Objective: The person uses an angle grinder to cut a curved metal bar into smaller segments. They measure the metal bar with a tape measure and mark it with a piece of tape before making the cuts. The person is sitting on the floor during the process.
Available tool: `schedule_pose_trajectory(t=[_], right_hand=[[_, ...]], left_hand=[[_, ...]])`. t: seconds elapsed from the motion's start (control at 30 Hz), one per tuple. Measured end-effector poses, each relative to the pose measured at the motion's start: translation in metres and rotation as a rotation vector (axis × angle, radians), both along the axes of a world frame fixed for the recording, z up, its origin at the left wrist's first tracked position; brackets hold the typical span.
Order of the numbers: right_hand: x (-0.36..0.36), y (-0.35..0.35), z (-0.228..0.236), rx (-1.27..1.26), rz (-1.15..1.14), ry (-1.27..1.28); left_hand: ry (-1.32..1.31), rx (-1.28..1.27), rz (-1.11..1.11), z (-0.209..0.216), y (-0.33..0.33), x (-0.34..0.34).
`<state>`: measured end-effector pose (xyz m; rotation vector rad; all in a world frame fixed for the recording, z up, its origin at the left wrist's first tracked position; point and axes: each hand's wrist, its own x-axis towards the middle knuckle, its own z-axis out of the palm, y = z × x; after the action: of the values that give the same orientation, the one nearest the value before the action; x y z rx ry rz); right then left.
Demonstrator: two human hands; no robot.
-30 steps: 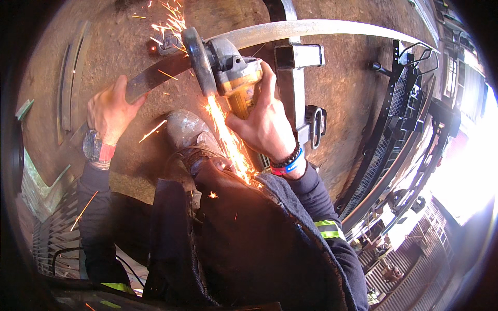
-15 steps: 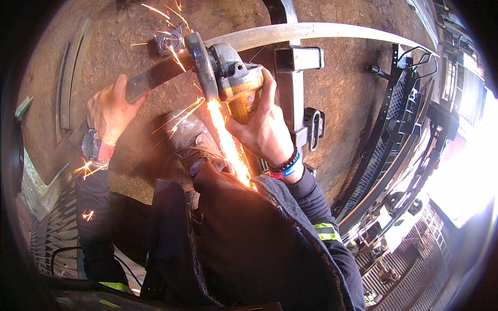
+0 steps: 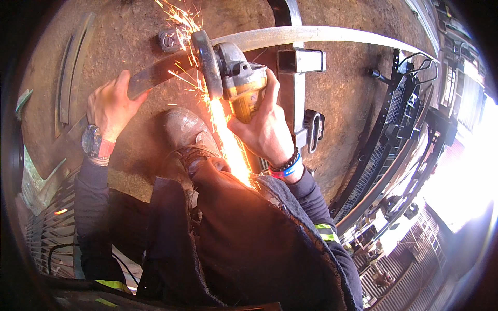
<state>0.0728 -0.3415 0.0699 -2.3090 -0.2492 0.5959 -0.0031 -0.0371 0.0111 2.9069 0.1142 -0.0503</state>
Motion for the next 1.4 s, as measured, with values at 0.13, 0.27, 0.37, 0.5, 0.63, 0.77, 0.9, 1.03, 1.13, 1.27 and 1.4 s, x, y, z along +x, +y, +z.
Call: schedule_pose_trajectory(t=[0.13, 0.27, 0.37, 0.5, 0.63, 0.77, 0.9, 1.03, 1.13, 1.27, 1.4], right_hand=[[0.001, 0.000, 0.000, 0.021, 0.009, -0.003], [0.001, -0.004, -0.002, 0.017, 0.090, -0.020], [0.003, -0.002, -0.004, 0.010, 0.066, -0.008], [0.002, -0.007, -0.009, 0.035, 0.058, -0.011], [0.002, -0.007, -0.009, 0.058, 0.065, -0.020], [0.002, -0.008, -0.012, 0.064, 0.073, -0.023], [0.003, -0.006, -0.012, 0.068, 0.078, -0.036], [0.002, -0.008, -0.013, 0.071, 0.075, -0.046], [0.003, -0.008, -0.012, 0.064, 0.069, -0.029], [0.003, -0.009, -0.016, 0.082, 0.068, -0.025], [0.004, -0.007, -0.011, 0.050, 0.041, 0.027]], left_hand=[[0.022, 0.014, 0.008, 0.004, -0.001, 0.001], [0.010, 0.013, 0.005, 0.002, -0.003, 0.000], [0.051, 0.016, 0.016, 0.005, -0.004, 0.003], [0.030, 0.010, -0.006, 0.005, -0.004, 0.003], [-0.032, 0.009, -0.012, 0.001, -0.002, 0.001], [-0.022, 0.020, -0.011, 0.001, -0.003, 0.001], [-0.026, 0.021, 0.006, 0.007, -0.006, 0.000], [0.029, -0.003, 0.009, 0.011, -0.006, 0.004], [-0.022, -0.022, 0.003, 0.010, -0.009, 0.004], [-0.015, -0.002, -0.018, 0.009, -0.006, 0.003], [-0.015, 0.019, -0.021, 0.010, -0.006, 0.004]])
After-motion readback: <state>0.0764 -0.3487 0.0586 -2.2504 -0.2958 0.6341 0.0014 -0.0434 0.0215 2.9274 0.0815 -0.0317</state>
